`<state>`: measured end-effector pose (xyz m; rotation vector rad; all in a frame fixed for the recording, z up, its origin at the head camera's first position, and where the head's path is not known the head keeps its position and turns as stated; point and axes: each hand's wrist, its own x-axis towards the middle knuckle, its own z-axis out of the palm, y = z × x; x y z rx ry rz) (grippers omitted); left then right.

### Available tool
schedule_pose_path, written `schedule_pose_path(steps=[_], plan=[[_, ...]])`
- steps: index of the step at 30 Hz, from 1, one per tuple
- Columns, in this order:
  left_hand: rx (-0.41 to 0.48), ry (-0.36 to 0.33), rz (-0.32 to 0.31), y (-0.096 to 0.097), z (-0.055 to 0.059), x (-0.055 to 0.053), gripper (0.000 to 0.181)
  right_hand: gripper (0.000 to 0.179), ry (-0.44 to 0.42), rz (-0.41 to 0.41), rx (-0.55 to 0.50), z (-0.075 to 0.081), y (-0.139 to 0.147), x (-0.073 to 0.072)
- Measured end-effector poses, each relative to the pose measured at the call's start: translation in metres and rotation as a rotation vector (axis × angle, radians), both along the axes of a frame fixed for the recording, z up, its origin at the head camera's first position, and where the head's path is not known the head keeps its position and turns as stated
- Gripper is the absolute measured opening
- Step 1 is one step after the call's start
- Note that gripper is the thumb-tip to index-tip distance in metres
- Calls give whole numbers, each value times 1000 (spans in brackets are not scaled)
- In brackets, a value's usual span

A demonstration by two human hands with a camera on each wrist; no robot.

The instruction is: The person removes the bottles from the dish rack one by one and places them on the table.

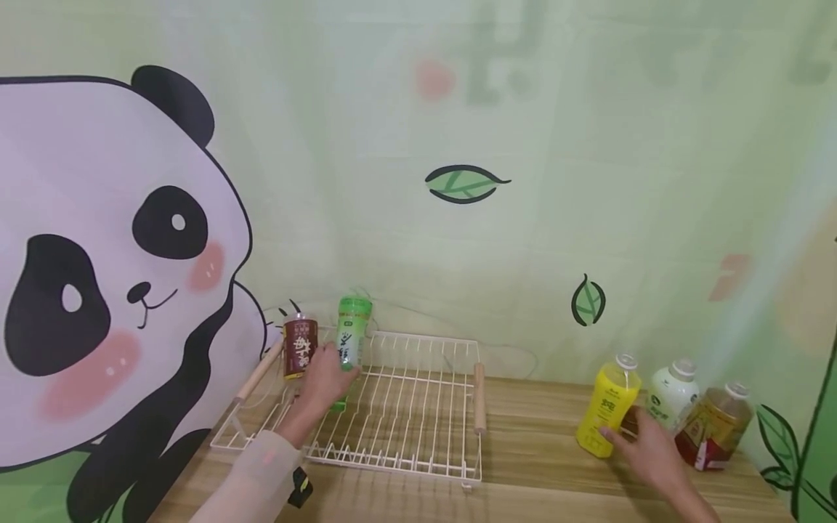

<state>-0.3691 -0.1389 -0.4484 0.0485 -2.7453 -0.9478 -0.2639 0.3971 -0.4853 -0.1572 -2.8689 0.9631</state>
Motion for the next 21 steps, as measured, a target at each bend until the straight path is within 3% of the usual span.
schedule_pose_path(steps=[4, 11, 21], plan=[[-2, 11, -18, 3, 2, 1, 59, 82, -3, 1, 24, -2, 0, 2], [23, -14, -44, 10, 9, 8, 78, 82, 20, -3, 72, 2, -1, 17], [12, 67, -166, 27, 24, 19, 84, 80, 48, 0, 127, 32, -9, 38]])
